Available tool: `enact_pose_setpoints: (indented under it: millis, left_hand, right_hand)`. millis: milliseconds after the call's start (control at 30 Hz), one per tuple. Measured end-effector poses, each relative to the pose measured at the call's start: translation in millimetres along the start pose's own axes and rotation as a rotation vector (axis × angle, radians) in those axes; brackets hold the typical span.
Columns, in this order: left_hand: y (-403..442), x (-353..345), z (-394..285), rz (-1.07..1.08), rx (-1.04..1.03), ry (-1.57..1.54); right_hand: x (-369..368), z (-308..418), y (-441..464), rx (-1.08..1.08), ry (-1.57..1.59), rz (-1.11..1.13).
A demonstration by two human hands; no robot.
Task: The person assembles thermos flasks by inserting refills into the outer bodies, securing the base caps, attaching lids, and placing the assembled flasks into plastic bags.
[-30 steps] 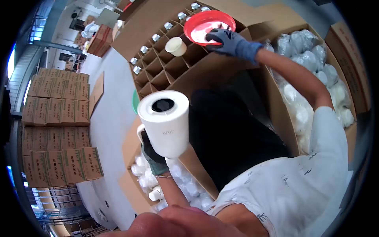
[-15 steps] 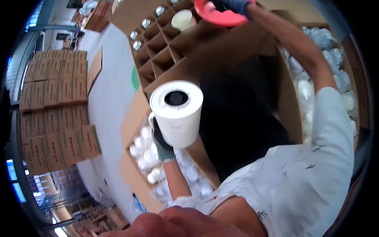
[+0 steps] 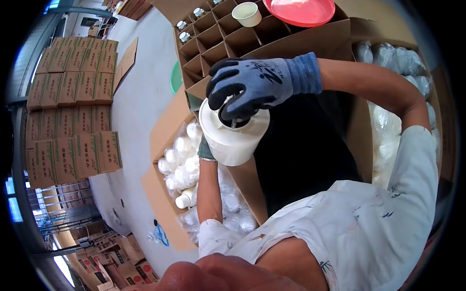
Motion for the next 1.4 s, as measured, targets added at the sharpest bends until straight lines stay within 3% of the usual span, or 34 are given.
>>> enact_pose_setpoints:
  millis: [33, 67, 167, 200, 300, 467, 600, 633, 700, 733, 767, 833, 867, 933, 1000, 1033, 1067, 1100, 1167, 1233, 1300, 1333, 1400]
  left_hand:
    - [3, -4, -1, 0.039, 0.031, -0.087]
    - [7, 12, 12, -0.031, -0.040, 0.043]
    - [6, 0, -7, 0.086, -0.375, 0.625]
    - [16, 9, 14, 0.080, 0.021, -0.046]
    - [15, -23, -6, 0.022, 0.233, -0.218]
    - [4, -54, -45, 0.024, 0.054, 0.093]
    - [-1, -50, -46, -0.121, 0.086, 0.034]
    - [2, -43, -41, -0.187, 0.126, 0.048]
    - [-12, -28, -52, -0.415, -0.162, 0.139]
    - [-22, -38, -75, -0.535, -0.294, 0.206]
    - [-37, -60, -98, -0.649, -0.500, 0.503]
    - [-45, -91, -126, -0.559, -0.737, 0.622]
    - [-46, -101, -133, -0.540, -0.841, 0.702]
    - [-42, -88, -118, -0.569, -0.791, 0.703]
    - [-33, -78, -112, -0.500, -0.704, 0.552]
    - [-32, -75, -113, -0.565, -0.608, 0.736]
    - [-26, -54, -95, -0.558, -0.477, 0.491]
    - [-19, -33, -71, -0.546, -0.346, 0.240]
    - [-17, -29, -69, -0.471, -0.336, 0.291]
    - [-19, -44, -77, -0.454, -0.318, 0.415]
    - [-15, -49, -80, -0.426, -0.301, 0.410]
    - [-15, -49, -78, -0.424, -0.260, 0.348]
    - [-13, -45, -77, -0.438, -0.245, 0.316]
  right_hand:
    - [1, 4, 2, 0.027, -0.008, -0.005]
    - [0, 8, 3, 0.030, 0.005, 0.024]
    - [-10, 11, -3, 0.020, 0.019, 0.112]
    - [-10, 11, -7, 0.046, 0.034, 0.070]
    - [-10, 21, -10, 0.038, 0.007, 0.064]
    - [-23, 34, -14, 0.149, -0.118, 0.158]
    - [-20, 37, -28, -0.108, -0.251, 0.138]
    - [-17, 35, -33, -0.329, -0.252, 0.072]
    - [-19, 16, -51, -0.646, -0.120, -0.049]
    - [-20, 11, -53, -0.848, 0.036, -0.240]
    - [-32, -3, -71, -1.003, 0.346, -0.463]
    - [-49, -8, -86, -1.257, 0.919, -0.811]
    - [-50, -5, -88, -1.321, 1.003, -0.767]
    - [-36, 3, -87, -1.436, 1.161, -0.651]
    - [-22, 12, -73, -1.337, 1.043, -0.742]
    - [-19, 13, -67, -1.284, 0.988, -0.785]
    - [-7, 10, -64, -0.932, 0.772, -0.830]
    - [8, 5, -63, -0.777, 0.477, -0.623]
    - [14, 3, -69, -0.540, 0.111, -0.476]
    - [15, 16, -45, -0.343, 0.068, -0.228]
    - [0, 22, -36, -0.221, -0.087, -0.108]
    - [-2, 21, -37, -0.183, -0.148, -0.156]
    - [-6, 17, -39, -0.341, -0.131, -0.167]
Point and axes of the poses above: each hand's wrist, its own y-axis towards the middle knuckle, its own x-axis out of the back of the hand, z = x × y, the point moved 4 cm from there along y, towards the middle knuckle, and after that the axes turned 5 degrees about y, right-handed, at the moved point
